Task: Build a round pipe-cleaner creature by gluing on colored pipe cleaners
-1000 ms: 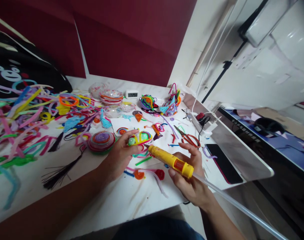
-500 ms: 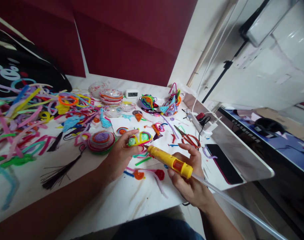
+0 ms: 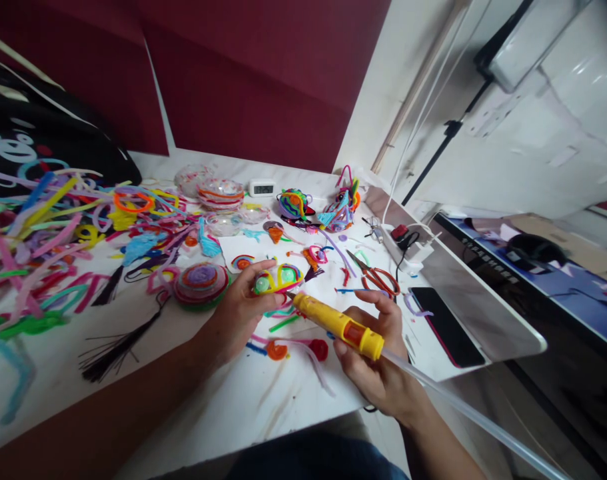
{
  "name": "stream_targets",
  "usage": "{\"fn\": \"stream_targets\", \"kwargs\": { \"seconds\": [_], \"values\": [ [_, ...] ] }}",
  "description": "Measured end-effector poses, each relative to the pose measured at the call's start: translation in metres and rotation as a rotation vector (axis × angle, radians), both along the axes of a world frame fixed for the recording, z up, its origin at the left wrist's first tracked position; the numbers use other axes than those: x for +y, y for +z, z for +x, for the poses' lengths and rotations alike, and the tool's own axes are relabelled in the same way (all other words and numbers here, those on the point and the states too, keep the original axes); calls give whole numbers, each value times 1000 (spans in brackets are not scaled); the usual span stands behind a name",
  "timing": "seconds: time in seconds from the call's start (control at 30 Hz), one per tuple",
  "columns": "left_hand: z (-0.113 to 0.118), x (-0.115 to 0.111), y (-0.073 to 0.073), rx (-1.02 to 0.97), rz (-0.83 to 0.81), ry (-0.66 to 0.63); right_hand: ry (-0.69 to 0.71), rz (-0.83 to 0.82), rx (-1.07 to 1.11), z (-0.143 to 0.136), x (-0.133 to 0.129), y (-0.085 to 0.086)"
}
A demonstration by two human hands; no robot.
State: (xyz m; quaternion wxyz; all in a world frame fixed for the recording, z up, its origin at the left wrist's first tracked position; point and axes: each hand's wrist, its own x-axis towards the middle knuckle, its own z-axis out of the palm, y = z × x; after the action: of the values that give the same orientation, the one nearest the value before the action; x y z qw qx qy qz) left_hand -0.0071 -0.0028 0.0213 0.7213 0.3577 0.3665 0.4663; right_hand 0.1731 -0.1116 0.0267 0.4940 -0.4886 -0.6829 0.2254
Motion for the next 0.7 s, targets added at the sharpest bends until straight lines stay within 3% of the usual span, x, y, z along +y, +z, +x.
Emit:
{"fn": "stream_targets", "kwargs": {
  "seconds": [0.7],
  "values": [
    [1, -2, 2, -21, 15, 8, -15, -13, -26, 0, -5, 0]
  ]
}}
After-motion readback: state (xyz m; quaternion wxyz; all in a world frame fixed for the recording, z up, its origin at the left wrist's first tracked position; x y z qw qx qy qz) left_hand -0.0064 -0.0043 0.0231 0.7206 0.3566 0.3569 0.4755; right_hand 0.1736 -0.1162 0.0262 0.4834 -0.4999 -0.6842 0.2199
